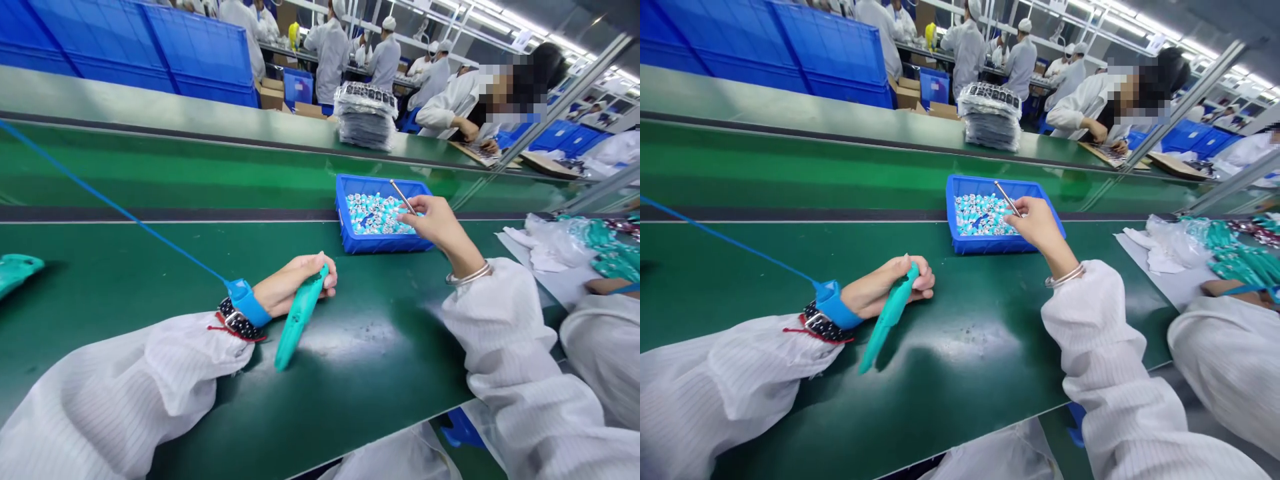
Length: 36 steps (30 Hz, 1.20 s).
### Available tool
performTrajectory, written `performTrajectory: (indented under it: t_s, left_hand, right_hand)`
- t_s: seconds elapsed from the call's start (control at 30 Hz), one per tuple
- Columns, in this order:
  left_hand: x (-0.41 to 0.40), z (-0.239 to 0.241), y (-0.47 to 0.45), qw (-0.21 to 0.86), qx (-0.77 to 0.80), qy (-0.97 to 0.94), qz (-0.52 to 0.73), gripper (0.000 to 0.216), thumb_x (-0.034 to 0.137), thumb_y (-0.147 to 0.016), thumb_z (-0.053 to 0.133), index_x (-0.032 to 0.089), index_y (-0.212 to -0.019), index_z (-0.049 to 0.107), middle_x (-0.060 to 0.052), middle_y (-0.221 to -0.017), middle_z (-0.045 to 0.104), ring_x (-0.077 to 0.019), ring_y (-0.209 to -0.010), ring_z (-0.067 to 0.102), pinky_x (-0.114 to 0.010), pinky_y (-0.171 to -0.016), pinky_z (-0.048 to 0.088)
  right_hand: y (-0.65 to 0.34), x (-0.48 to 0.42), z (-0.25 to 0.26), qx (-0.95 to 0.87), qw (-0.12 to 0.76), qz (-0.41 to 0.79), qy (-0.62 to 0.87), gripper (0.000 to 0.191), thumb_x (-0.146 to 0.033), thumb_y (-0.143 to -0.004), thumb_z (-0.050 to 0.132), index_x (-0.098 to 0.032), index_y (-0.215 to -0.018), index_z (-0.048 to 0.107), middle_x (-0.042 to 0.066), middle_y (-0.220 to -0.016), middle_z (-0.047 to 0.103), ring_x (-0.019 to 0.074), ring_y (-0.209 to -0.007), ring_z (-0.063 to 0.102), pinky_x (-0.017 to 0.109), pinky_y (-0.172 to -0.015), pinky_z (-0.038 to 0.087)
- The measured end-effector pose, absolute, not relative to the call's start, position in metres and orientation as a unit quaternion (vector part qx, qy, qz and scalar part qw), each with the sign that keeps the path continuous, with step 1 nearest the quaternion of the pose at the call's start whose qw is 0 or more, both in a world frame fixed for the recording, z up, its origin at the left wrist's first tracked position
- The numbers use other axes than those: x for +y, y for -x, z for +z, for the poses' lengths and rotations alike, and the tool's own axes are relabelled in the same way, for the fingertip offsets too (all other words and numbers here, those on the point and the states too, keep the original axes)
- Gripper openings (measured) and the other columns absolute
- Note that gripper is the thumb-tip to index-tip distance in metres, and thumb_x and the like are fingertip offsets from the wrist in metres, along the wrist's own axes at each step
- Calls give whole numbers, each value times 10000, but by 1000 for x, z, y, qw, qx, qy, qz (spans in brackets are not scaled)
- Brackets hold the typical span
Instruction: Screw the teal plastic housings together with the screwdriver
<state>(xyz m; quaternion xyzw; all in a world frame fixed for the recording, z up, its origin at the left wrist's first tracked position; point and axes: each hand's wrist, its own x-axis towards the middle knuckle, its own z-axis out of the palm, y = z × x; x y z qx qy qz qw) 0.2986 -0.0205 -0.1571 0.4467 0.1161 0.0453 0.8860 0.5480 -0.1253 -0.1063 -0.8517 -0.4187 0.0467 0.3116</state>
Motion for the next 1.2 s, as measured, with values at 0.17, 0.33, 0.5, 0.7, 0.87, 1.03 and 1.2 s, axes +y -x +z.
performTrajectory:
  t_s: [0.17,0.33,0.5,0.7,0.87,1.03,1.2]
  left_hand:
    - [-43,-141,-293,862,98,-497,3,447,530,-654,695,153,-741,469,33,-577,550,-133,-496,583,-297,-511,515]
    - [-65,-117,-281,729,159,-665,-17,428,325,-566,785,179,-763,434,47,-594,572,-99,-419,534,-201,-396,421]
    - [-79,-112,-277,657,161,-732,83,386,258,-605,735,204,-784,397,75,-550,550,-64,-463,472,-182,-457,384]
    - [-86,-118,-278,678,141,-719,64,524,239,-631,703,242,-950,287,59,-633,606,-108,-532,569,-198,-481,424]
    - [-89,-118,-278,708,145,-689,53,580,216,-647,704,251,-1009,253,55,-678,612,-112,-573,600,-194,-499,451]
    - [-91,-118,-278,703,142,-696,41,611,223,-655,714,253,-1052,252,24,-736,658,-138,-658,639,-220,-554,490]
    - [-92,-117,-279,665,151,-730,37,619,248,-663,710,257,-1100,273,26,-760,679,-151,-688,660,-258,-640,499]
  right_hand:
    - [-511,-148,-110,-387,494,251,737,296,-384,-730,610,-217,-839,391,25,-848,664,17,-343,261,190,-336,200]
    - [-455,-174,-100,-351,594,343,638,271,-362,-780,600,-221,-829,374,23,-961,653,-9,-346,243,179,-328,167]
    - [-412,-193,-98,-342,595,437,581,242,-324,-727,684,-187,-793,496,-62,-641,469,2,-400,278,180,-355,188]
    - [-398,-193,-107,-331,599,521,510,194,-294,-770,646,-170,-770,497,-63,-595,513,-10,-393,313,152,-354,190]
    - [-401,-191,-107,-330,586,532,515,222,-289,-757,663,-161,-723,485,-59,-548,552,-8,-383,359,137,-348,215]
    - [-406,-192,-107,-328,563,553,518,276,-337,-747,669,-165,-703,458,-70,-479,517,10,-372,385,133,-346,251]
    - [-411,-191,-112,-303,540,613,490,301,-384,-758,650,-181,-716,432,-88,-428,488,5,-306,296,128,-302,188]
